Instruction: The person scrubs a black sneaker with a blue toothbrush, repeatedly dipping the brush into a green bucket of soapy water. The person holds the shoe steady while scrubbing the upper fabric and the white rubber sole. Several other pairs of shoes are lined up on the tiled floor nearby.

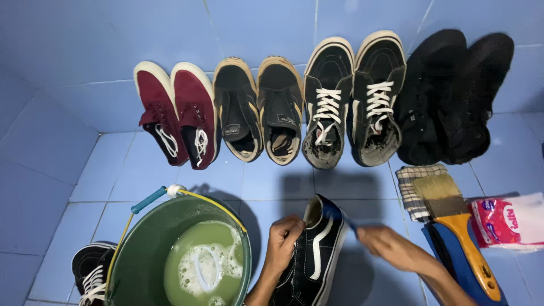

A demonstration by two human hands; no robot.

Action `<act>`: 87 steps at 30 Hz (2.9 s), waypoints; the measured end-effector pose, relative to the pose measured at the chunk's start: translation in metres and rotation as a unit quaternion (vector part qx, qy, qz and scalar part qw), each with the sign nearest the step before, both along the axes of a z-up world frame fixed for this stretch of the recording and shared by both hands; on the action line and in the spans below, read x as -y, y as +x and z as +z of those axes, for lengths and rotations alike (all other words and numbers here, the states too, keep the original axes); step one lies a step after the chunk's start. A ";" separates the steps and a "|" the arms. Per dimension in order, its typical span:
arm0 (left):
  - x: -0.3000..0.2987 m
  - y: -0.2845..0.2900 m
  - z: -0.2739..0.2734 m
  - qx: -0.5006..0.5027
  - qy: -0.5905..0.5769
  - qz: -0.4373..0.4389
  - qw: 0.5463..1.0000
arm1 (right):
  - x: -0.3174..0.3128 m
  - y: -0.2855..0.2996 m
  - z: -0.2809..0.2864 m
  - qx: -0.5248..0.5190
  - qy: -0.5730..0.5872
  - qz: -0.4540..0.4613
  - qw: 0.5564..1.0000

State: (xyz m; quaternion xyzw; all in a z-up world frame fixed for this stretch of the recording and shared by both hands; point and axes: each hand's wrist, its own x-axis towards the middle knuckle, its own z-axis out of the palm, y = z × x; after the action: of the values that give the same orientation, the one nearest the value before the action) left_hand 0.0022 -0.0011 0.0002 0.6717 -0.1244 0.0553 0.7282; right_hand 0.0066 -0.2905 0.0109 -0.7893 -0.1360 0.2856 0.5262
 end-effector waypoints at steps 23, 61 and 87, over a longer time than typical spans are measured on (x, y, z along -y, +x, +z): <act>-0.001 -0.001 -0.001 -0.014 0.017 0.008 1.000 | 0.006 -0.002 -0.026 -0.027 -0.016 -0.033 0.999; -0.031 -0.161 0.138 0.161 0.188 0.208 0.946 | -0.052 0.009 0.085 0.145 -0.069 -0.048 0.986; -0.218 -0.163 0.047 0.286 0.222 0.434 0.825 | -0.350 0.025 0.109 0.468 -0.518 0.467 0.543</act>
State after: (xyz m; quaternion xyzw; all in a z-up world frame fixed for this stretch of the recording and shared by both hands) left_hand -0.1609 0.2168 0.0475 0.7537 -0.0320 0.5265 0.3921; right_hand 0.0311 0.0598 0.1198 -0.7714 -0.5404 0.1014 -0.3203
